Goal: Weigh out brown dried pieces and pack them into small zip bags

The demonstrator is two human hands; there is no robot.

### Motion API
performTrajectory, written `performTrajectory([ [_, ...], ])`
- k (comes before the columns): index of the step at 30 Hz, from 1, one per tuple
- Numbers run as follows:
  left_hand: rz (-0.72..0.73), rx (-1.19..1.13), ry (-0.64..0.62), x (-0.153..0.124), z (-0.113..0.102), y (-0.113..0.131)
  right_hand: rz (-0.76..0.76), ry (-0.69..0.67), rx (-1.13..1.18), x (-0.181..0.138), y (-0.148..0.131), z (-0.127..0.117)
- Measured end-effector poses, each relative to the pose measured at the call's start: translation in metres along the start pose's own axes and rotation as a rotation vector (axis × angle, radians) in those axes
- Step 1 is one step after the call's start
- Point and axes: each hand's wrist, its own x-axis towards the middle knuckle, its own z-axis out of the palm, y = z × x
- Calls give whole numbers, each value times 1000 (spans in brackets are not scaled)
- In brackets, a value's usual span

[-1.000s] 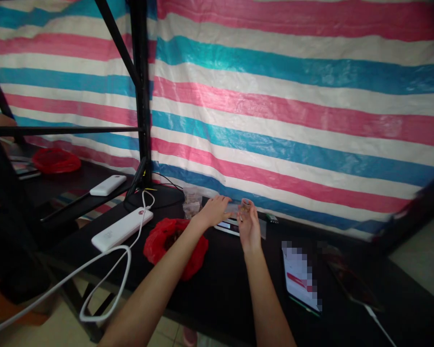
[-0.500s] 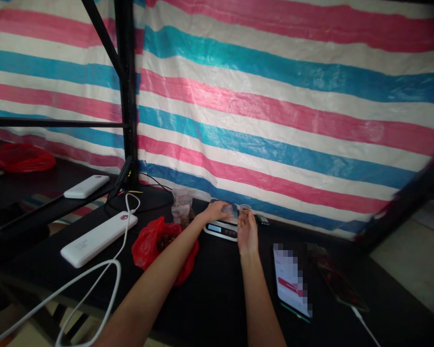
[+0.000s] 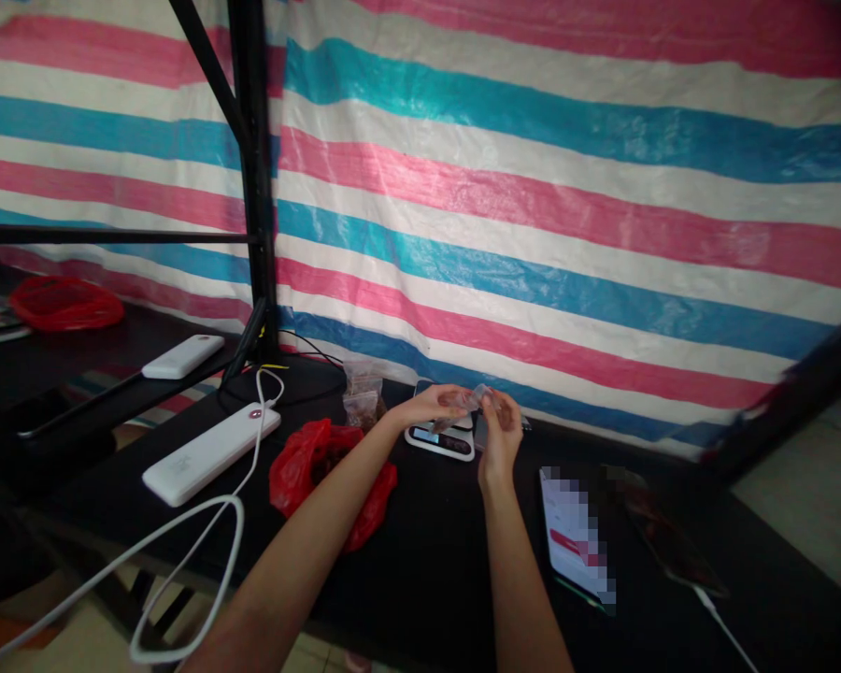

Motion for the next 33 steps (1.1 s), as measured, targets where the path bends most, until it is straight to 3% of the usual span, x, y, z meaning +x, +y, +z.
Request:
performTrajectory([
  [10,11,-90,112,-2,1,0,-307,-261,-269,-13,-18,10],
  [13,19,-65,136,0,0,-3,-330,-303,-321,-13,-21,10],
  [19,-5,-26,168,1,0,-6,-333,-221,-284,-10,-20,8],
  [25,75,80,167,8,-7,11,-312,-38,-221,-11,-18,7],
  [29,15,351,276,25,-13,6,-268,6,-198,-4,-9,4],
  [33,-70,753,251,40,-11,-12,-157,40,-98,2,-3,2],
])
